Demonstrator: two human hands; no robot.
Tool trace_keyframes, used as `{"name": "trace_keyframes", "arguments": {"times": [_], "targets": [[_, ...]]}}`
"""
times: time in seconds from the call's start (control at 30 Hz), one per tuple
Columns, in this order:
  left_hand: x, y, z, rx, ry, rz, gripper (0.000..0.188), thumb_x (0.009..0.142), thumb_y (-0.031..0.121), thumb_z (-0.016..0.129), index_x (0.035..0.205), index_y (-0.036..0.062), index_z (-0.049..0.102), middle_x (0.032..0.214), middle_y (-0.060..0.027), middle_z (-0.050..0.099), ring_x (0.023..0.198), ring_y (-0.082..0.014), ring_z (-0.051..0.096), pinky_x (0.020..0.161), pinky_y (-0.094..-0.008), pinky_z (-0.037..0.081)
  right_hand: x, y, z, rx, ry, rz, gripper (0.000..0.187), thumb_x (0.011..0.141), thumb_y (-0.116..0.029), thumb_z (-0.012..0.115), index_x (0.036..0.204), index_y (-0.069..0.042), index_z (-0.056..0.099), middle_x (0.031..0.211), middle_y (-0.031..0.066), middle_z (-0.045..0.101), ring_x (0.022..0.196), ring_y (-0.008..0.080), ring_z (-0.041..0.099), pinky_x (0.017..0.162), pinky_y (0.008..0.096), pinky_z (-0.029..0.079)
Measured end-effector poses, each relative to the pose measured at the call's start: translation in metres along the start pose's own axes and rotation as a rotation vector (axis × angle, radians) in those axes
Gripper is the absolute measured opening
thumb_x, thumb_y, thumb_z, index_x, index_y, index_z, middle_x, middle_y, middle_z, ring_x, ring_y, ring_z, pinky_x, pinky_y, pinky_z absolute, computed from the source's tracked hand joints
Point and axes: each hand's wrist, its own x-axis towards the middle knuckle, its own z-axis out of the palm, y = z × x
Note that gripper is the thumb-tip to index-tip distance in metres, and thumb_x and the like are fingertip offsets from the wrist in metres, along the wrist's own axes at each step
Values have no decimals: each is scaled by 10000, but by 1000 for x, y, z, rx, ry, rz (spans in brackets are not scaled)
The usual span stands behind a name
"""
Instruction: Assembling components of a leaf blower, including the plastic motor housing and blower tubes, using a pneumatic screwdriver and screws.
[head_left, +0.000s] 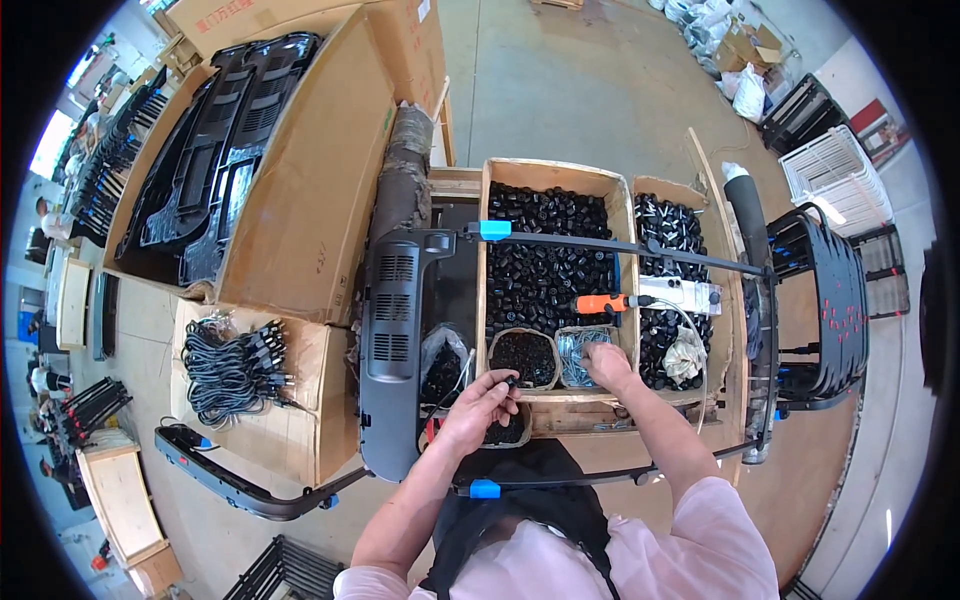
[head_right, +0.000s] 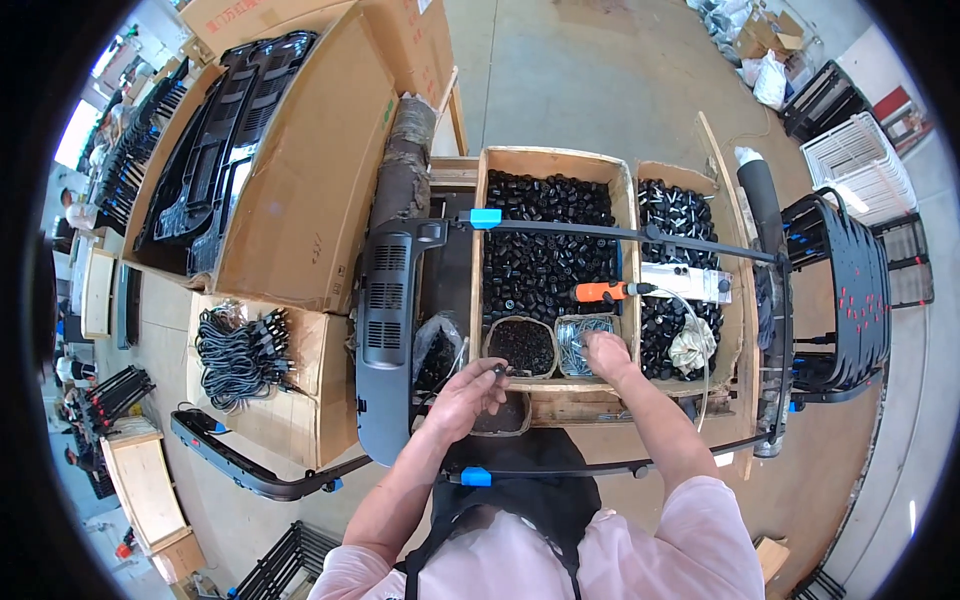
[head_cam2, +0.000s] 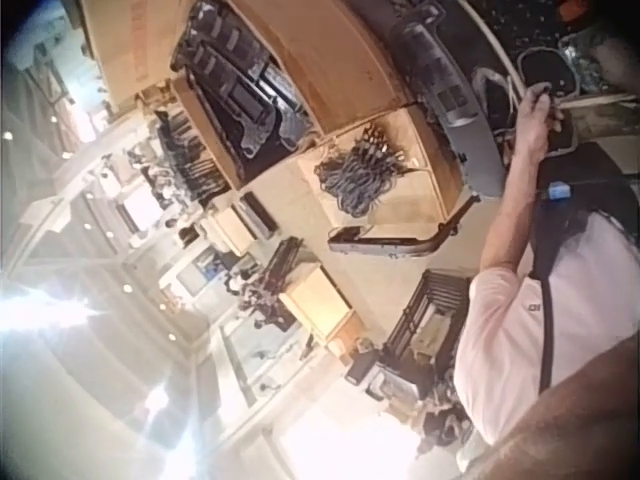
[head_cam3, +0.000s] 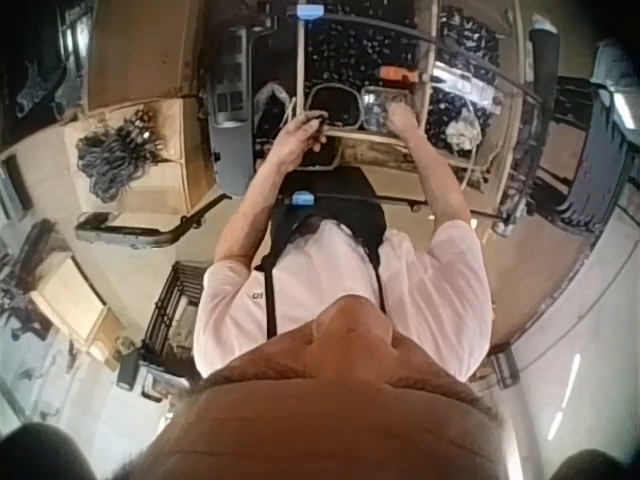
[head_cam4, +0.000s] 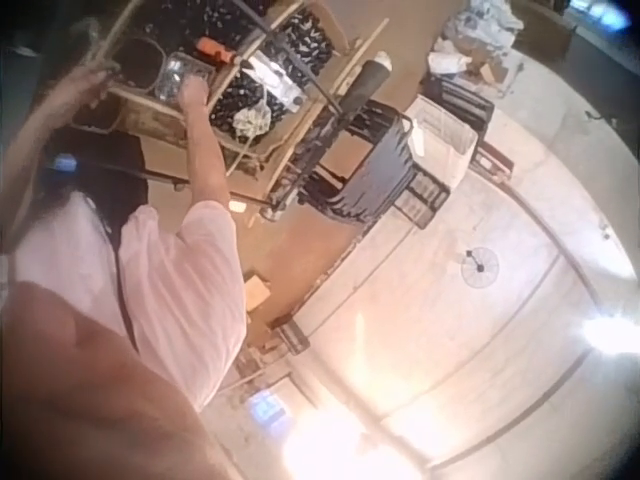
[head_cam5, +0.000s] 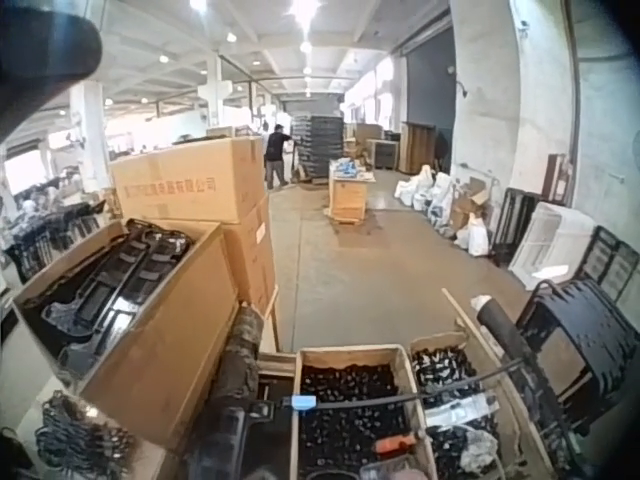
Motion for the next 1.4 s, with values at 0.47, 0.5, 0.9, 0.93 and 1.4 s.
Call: {"name": "trace_keyframes", "arguments": {"times": [0.47, 0.5, 0.9, 0.93, 1.4], "targets": [[-19, -9, -10, -27, 38, 15, 337, 1089, 173, 601, 1406, 58, 611, 1068, -26, 699, 886, -91, 648, 722, -231, 555, -62, -162, -63, 937, 116, -105, 238, 1012, -207, 606, 1121, -28, 720, 878, 52, 717, 752, 119, 649, 696, 302, 530], [-22, -9, -11, -35, 28, 22, 337, 1091, 174, 599, 1402, 48, 610, 1068, -29, 701, 889, -93, 655, 728, -234, 558, -65, -173, -61, 899, 130, -151, 236, 1008, -207, 605, 1110, -28, 719, 885, 62, 722, 772, 134, 661, 715, 309, 536], [-58, 2, -35, -60, 16, 70, 317, 1108, 180, 563, 1369, 6, 612, 1070, -61, 717, 916, -127, 692, 788, -267, 594, -76, -238, -59, 670, 97, -274, 214, 988, -192, 615, 1078, -21, 709, 949, 157, 738, 896, 260, 724, 811, 381, 554], [-61, 3, -38, -100, 34, 55, 298, 1110, 180, 560, 1347, 9, 619, 1073, -64, 718, 924, -131, 697, 803, -271, 600, -77, -245, -58, 629, 116, -275, 212, 987, -185, 614, 1080, -17, 704, 964, 175, 737, 913, 292, 731, 819, 389, 557], [-125, 9, -81, -295, 231, 190, 284, 1138, 305, 491, 1229, 81, 639, 1023, -25, 697, 889, -148, 691, 792, -307, 600, -66, -347, -43, 104, 354, -814, 340, 845, -168, 774, 1164, -61, 723, 834, 110, 614, 791, 316, 665, 709, 427, 551]]}}
